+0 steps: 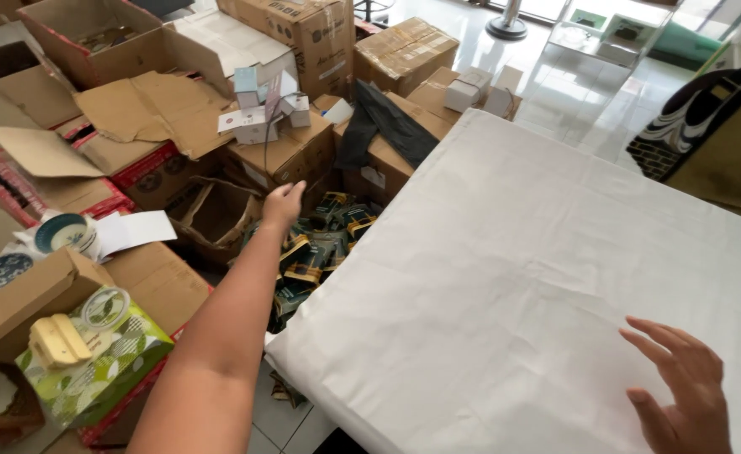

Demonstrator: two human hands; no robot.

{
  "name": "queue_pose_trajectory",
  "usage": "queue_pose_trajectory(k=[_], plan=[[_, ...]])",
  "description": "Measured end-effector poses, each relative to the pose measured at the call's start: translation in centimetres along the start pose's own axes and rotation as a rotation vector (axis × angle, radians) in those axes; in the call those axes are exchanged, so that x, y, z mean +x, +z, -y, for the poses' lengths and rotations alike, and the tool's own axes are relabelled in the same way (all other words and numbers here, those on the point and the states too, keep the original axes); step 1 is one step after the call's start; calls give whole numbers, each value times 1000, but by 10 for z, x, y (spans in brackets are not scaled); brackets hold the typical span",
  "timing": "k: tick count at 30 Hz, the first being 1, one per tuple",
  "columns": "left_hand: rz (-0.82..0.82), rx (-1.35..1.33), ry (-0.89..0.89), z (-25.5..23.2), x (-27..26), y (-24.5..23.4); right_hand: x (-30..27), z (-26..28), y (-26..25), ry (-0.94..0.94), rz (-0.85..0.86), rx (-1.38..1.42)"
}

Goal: Folding flat-packed cardboard boxes into their final shape by tucking in flaps

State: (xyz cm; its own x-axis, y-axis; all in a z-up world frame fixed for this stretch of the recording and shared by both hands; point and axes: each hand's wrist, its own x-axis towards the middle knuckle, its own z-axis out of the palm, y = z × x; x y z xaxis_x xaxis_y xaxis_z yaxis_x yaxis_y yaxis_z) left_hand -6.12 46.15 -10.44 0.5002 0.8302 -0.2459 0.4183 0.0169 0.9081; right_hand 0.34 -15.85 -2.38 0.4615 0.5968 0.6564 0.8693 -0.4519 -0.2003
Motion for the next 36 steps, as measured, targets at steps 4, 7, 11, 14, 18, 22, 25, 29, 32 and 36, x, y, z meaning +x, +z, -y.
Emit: queue_pose_trajectory(k=[4, 7, 11, 14, 18, 22, 25, 29, 32, 36], plan=[[190, 43, 363, -89, -71, 72, 8, 3, -2, -14, 6, -16], [294, 98, 961, -127, -142, 145, 11, 6, -2, 7, -13, 4], [485, 172, 1325, -133, -256, 238, 7, -1, -3, 31, -90, 91], [635, 339, 1279, -125, -320, 267, 8, -5, -6, 51, -210, 124], [686, 653, 1229, -104, -341, 291, 14, -9, -18, 111, -294, 156], [694, 664, 1306, -99, -341, 289, 8, -36, -33, 223, -254, 61], [717, 735, 1232, -108, -348, 285, 9, -87, -64, 360, -249, -68], [715, 695, 1207, -101, -342, 291, -4, -216, -124, 561, -283, -379], [693, 618, 1230, -96, -337, 298, -24, -302, -163, 841, -144, -732], [678, 631, 1221, -96, -336, 299, -14, -312, -179, 1564, 257, -636]])
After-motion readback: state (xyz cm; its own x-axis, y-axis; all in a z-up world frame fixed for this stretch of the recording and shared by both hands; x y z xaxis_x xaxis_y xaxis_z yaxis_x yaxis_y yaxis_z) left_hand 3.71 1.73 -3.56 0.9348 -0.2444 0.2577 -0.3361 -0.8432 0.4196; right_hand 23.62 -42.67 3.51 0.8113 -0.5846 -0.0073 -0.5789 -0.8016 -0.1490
